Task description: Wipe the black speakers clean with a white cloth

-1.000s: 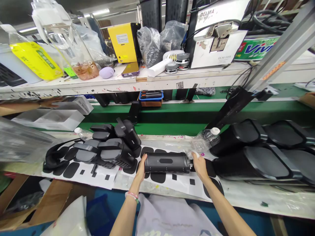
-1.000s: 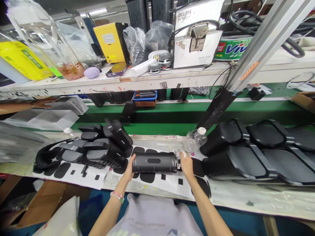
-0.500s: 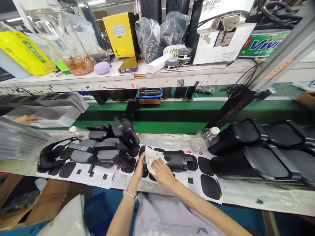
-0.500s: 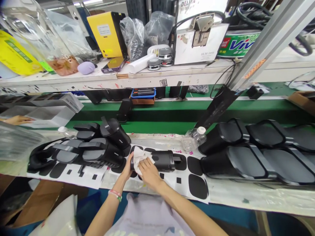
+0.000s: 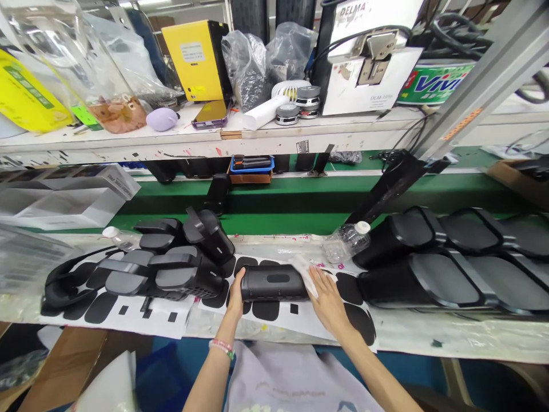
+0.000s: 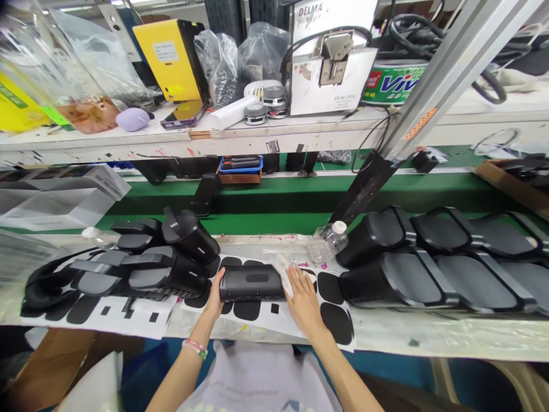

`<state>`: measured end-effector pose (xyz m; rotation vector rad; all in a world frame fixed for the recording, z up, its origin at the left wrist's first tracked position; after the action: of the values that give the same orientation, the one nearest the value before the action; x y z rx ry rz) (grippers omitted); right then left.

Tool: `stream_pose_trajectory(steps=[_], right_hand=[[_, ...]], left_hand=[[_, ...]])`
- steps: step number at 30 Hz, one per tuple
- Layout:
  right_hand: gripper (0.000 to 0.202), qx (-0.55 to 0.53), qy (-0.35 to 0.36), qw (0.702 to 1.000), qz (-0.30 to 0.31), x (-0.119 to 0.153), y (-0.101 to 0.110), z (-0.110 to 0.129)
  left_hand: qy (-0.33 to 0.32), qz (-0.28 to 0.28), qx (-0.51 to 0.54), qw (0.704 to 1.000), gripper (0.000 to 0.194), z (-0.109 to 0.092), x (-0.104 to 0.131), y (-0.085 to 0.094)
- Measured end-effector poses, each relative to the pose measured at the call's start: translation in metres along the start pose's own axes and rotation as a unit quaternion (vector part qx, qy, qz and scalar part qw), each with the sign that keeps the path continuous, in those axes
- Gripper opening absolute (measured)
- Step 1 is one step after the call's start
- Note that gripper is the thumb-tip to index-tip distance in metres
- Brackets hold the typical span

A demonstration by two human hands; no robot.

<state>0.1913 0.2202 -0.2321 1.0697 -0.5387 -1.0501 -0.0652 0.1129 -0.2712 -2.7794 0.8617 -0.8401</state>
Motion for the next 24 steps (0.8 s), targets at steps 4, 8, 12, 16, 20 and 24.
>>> stream_pose_trajectory(steps=[4, 8, 12, 16, 20, 24], right_hand=[[0.052, -0.006, 0.003, 1.000, 0.008, 0.005, -0.002, 0.009], [0.052, -0.026, -0.047, 0.999, 0.004, -0.028, -0.008, 0.020], [0.048, -0.065, -0.071, 0.994, 0.047, 0.010, 0.007, 0.014], [0.045, -0.153, -0.340, 0.917, 0.139, 0.061, 0.042, -0.048], [0.048, -0.145, -0.444, 0.880, 0.086, 0.032, 0.073, -0.088], [0.038, -0.217, -0.435, 0.866, 0.120, -0.025, 0.052, -0.060]], left_hand=[[0.016, -0.016, -0.023, 0.999, 0.034, -0.002, 0.001, 0.001], [0.019, -0.021, -0.039, 0.999, 0.033, -0.004, 0.002, 0.002], [0.023, -0.020, -0.032, 0.999, 0.035, -0.005, 0.003, -0.001], [0.032, -0.021, -0.029, 0.999, 0.037, -0.006, 0.003, -0.003], [0.044, -0.017, -0.027, 0.999, 0.036, -0.008, 0.005, -0.003], [0.046, -0.012, -0.029, 0.998, 0.037, -0.011, 0.008, -0.005]])
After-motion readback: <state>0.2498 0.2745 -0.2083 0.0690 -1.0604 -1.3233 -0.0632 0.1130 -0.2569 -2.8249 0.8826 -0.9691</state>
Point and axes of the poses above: each hand's wrist, its own x-axis away from the middle knuckle, its own y-axis out of the back of the hand, z = x × y, the point moved 3 cm from there along -x, towards the middle knuckle, and after that the axes turned 13 degrees about -y, right-handed, at the moved point
